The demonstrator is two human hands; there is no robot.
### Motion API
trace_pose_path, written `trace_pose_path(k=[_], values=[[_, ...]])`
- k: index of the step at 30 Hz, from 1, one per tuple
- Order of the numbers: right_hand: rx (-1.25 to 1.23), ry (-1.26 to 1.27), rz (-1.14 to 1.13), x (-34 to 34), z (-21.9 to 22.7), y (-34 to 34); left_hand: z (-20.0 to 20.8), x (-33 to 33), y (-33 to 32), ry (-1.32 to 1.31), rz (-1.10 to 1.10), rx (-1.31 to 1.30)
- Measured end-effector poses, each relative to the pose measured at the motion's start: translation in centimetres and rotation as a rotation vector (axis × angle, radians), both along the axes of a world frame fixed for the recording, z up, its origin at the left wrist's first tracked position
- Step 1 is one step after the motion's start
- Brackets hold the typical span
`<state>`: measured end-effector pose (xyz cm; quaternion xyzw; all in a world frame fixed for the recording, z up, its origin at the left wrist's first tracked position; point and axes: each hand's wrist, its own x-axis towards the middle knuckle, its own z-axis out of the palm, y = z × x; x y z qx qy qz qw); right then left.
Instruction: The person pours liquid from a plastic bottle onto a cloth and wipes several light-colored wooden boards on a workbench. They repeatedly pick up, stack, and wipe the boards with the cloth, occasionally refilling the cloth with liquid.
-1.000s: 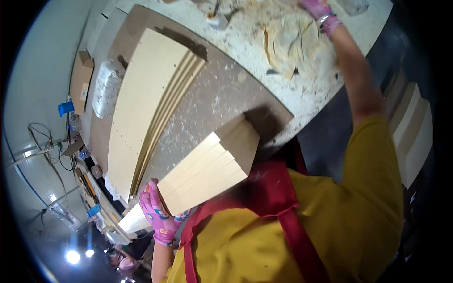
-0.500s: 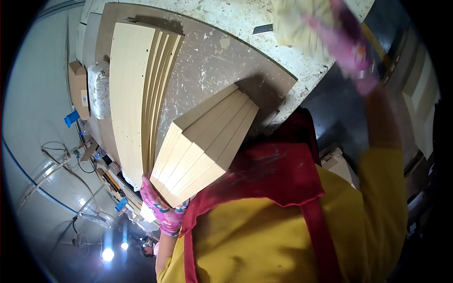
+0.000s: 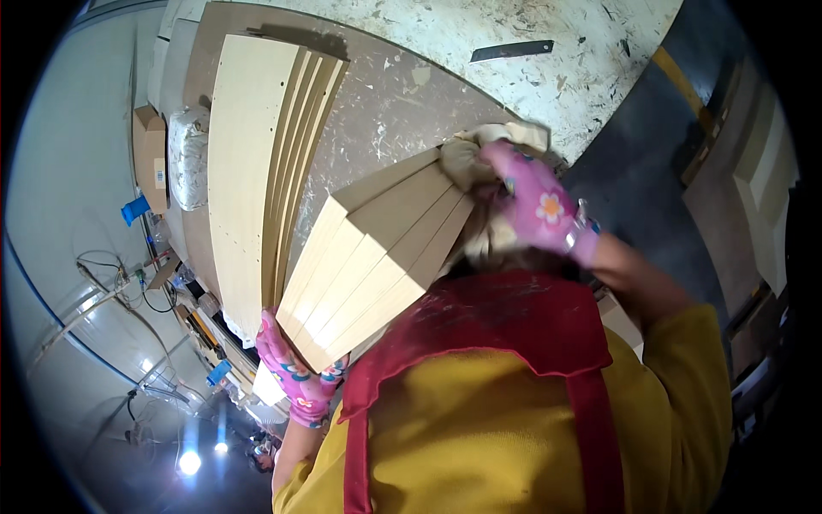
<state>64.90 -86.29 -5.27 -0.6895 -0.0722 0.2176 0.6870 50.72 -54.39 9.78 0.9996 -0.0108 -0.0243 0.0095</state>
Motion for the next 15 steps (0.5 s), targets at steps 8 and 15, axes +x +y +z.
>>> trace_pose_path(k=[8, 15], values=[[-0.126, -0.127, 0.028, -0.4, 0.1, -0.4, 0.2, 0.6, -0.1, 0.008, -0.074, 0.029], [0.298, 0.011, 0.107, 2.0, 5.2, 0.1, -0.3, 0.9, 0.2, -0.001, -0.057, 0.055]])
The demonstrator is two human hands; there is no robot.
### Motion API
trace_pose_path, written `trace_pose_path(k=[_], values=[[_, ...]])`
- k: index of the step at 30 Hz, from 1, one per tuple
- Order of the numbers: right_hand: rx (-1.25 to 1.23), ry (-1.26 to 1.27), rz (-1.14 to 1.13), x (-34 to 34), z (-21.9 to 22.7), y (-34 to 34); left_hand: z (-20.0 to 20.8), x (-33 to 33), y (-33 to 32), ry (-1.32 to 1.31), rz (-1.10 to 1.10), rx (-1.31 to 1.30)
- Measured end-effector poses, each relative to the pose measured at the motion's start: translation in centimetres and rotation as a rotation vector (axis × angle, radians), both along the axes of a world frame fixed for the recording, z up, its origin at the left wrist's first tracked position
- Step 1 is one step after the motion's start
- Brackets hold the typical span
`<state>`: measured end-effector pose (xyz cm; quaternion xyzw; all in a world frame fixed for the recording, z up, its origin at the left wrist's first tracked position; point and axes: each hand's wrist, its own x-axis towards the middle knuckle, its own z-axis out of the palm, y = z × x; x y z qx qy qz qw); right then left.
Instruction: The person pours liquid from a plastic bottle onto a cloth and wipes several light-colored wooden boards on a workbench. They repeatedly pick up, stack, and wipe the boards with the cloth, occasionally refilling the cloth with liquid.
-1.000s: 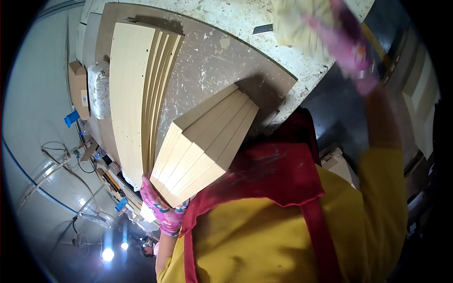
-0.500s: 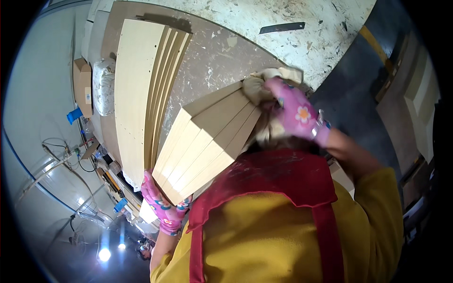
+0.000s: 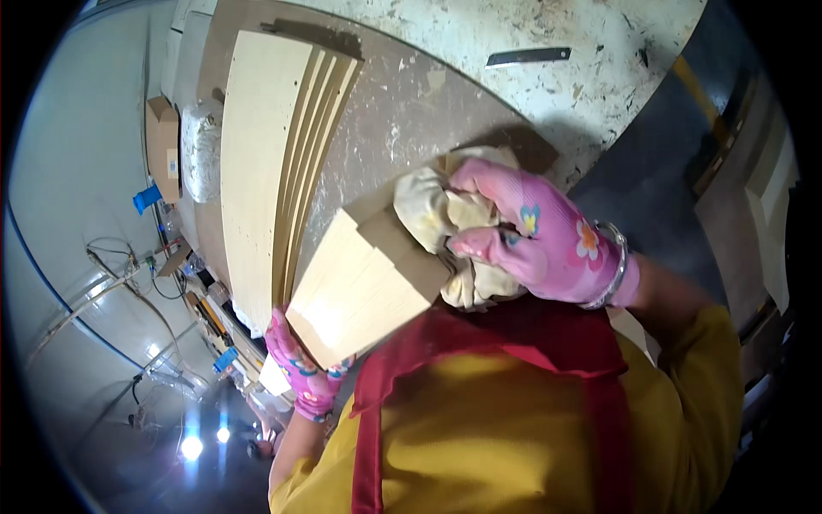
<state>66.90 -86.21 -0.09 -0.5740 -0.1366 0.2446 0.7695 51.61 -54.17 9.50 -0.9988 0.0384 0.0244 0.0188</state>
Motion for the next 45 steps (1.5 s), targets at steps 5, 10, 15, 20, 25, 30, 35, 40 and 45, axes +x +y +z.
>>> trace_pose_path(k=[5, 10, 15, 20, 25, 30, 35, 40, 45], values=[[-0.532, 0.027, 0.128, 0.6, -7.0, -5.2, -0.6, 0.4, 0.7, -0.078, -0.084, 0.000], [-0.451, -0.073, -0.345, 3.2, -5.2, -11.2, -0.3, -0.4, 0.4, 0.023, 0.077, -0.130], [-0.304, -0.094, -0.132, 2.0, -4.2, -3.1, 0.8, 1.9, -0.7, 0.217, 0.288, -0.205], [-0.376, 0.081, -0.029, 1.8, -5.3, 1.4, -0.8, 0.0, 0.0, -0.058, 0.043, -0.110], [-0.203, -0.069, -0.003, 1.3, -3.0, 1.2, -0.1, 0.5, -0.3, 0.046, 0.094, -0.142], [-0.716, -0.150, 0.133, -0.2, -5.4, -0.6, 0.7, -0.9, 2.0, 0.210, 0.180, -0.100], [-0.284, -0.179, -0.010, 0.2, -3.4, -0.5, -0.4, -0.5, 1.6, 0.125, 0.157, -0.127], [-0.504, -0.200, 0.033, 0.0, -5.7, -0.8, 0.3, 0.3, 0.2, 0.141, 0.193, -0.128], [0.229, 0.281, -0.150, 2.1, -7.6, -4.5, -0.4, 0.6, -1.2, -0.028, 0.189, -0.185]])
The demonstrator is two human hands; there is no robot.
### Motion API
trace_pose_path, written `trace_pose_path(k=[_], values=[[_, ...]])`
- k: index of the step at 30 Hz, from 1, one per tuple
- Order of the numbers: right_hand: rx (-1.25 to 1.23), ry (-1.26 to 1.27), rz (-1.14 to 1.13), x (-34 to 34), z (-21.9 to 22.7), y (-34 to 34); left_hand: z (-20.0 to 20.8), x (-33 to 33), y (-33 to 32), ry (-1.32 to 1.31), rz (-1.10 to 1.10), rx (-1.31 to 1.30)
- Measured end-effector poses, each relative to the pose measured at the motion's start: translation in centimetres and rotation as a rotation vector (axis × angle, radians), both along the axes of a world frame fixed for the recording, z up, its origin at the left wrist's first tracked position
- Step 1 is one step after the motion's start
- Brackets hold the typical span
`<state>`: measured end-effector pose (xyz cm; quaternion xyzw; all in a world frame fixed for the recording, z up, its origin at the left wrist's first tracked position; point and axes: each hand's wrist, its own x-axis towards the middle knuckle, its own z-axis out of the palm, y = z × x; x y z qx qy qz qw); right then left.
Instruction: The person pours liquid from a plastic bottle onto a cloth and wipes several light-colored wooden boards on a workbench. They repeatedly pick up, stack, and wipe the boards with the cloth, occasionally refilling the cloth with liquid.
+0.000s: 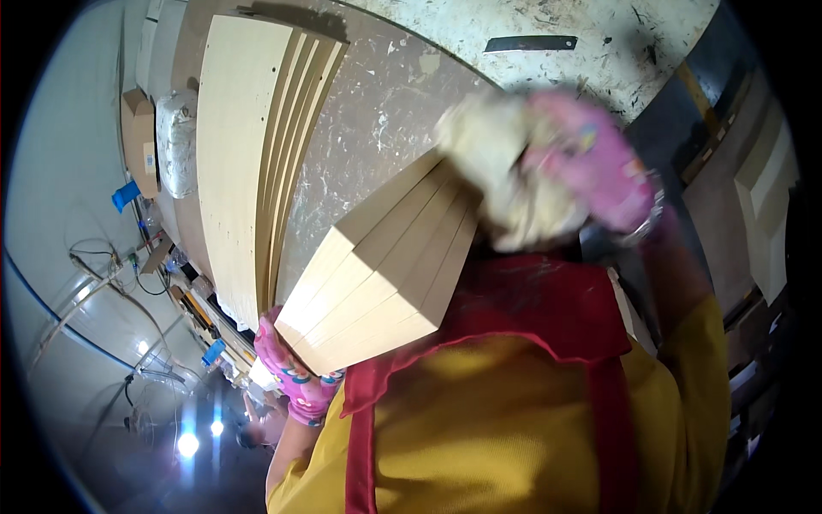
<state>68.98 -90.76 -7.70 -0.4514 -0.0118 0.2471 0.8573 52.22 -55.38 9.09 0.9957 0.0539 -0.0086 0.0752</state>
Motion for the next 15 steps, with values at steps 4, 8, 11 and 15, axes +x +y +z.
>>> trace_pose_path(k=[4, 8, 11, 15], values=[[0.100, 0.129, -0.024, 1.7, 1.2, -2.5, 0.1, 0.3, -0.1, 0.016, 0.039, -0.024], [-0.931, -0.397, 0.343, -2.1, 1.4, 3.5, 0.2, 0.6, -0.4, 0.090, 0.139, -0.086], [-0.653, -0.316, 0.026, -2.8, 1.3, 5.4, -0.1, 0.0, 0.9, -0.021, -0.133, 0.053], [-0.453, -0.347, 0.039, -2.7, 6.1, 5.2, 0.8, -0.2, 0.4, 0.036, -0.190, 0.163]])
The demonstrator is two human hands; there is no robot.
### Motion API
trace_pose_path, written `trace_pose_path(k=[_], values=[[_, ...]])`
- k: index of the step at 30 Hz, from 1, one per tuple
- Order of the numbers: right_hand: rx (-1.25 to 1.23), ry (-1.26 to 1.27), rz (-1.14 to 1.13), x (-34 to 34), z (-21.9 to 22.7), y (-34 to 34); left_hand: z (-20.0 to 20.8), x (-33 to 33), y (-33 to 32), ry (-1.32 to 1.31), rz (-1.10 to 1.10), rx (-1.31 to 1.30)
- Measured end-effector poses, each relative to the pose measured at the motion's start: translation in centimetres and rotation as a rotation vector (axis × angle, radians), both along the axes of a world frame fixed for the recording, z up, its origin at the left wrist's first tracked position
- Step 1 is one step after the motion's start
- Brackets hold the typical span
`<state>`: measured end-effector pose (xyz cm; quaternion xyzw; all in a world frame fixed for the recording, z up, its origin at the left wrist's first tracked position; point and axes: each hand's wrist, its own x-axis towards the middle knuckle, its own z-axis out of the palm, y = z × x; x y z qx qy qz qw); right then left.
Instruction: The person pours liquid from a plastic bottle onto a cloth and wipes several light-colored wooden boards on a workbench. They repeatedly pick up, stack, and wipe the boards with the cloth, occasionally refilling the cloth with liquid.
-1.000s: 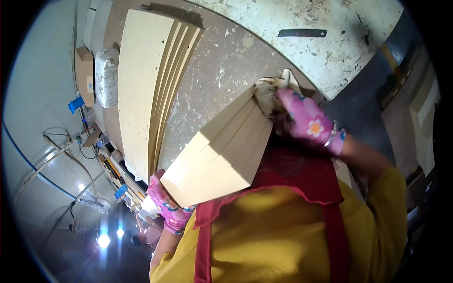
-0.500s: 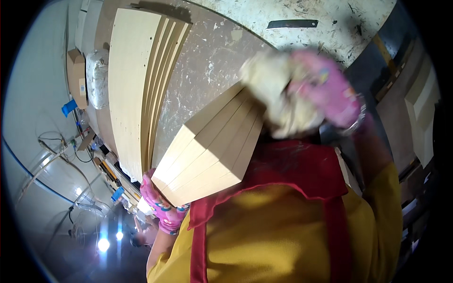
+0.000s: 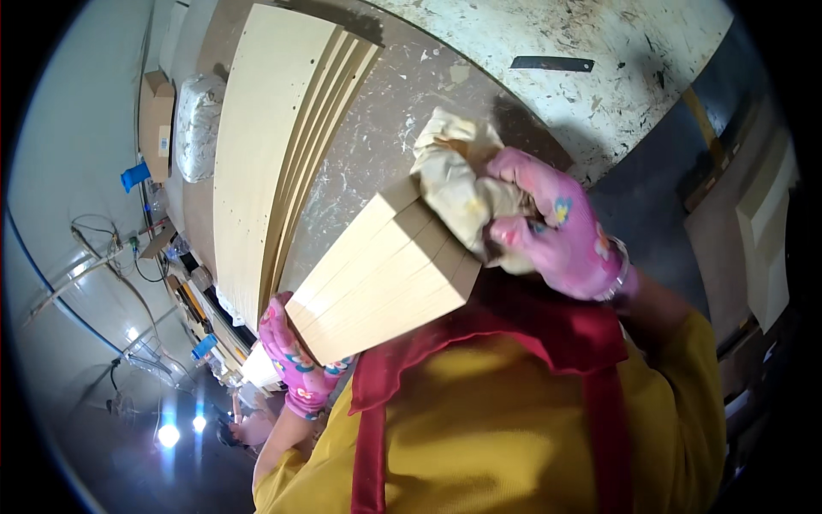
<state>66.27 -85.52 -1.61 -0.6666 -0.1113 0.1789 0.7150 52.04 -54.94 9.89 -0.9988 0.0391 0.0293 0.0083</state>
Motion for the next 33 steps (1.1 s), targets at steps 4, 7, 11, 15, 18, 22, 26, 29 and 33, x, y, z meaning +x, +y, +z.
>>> trace_pose_path(k=[4, 7, 11, 15, 18, 22, 26, 29, 33], values=[[-0.116, -0.161, -0.155, -1.3, -6.7, 1.2, 0.0, -0.3, 0.1, -0.081, -0.071, 0.024], [0.045, -0.059, -0.184, -0.1, -1.7, 3.0, 0.1, -0.1, -0.4, -0.059, -0.018, -0.041], [0.223, -0.307, -0.233, 0.8, 3.4, 4.4, -0.4, 0.2, 0.4, -0.111, -0.064, 0.085], [0.181, -0.116, -0.295, 0.2, -7.9, 5.3, 0.6, 0.5, -0.5, -0.048, -0.006, -0.002], [0.251, 0.153, -0.303, 0.5, -1.1, 5.5, 0.7, -0.2, -0.5, -0.034, 0.030, -0.016], [0.351, -0.400, 0.022, 1.8, 6.7, 5.8, 0.9, 0.3, -0.5, -0.105, 0.007, -0.022], [0.314, -0.205, -0.169, 1.6, 2.4, 5.4, 1.8, 0.5, -0.1, -0.133, -0.014, -0.044], [-0.117, -0.447, -0.244, 2.5, 2.7, 3.1, 2.1, -1.3, 0.3, -0.108, 0.025, -0.110], [-0.165, -0.616, -0.228, 1.7, 8.5, 0.0, 3.1, -7.5, 7.3, -0.098, 0.086, -0.113]])
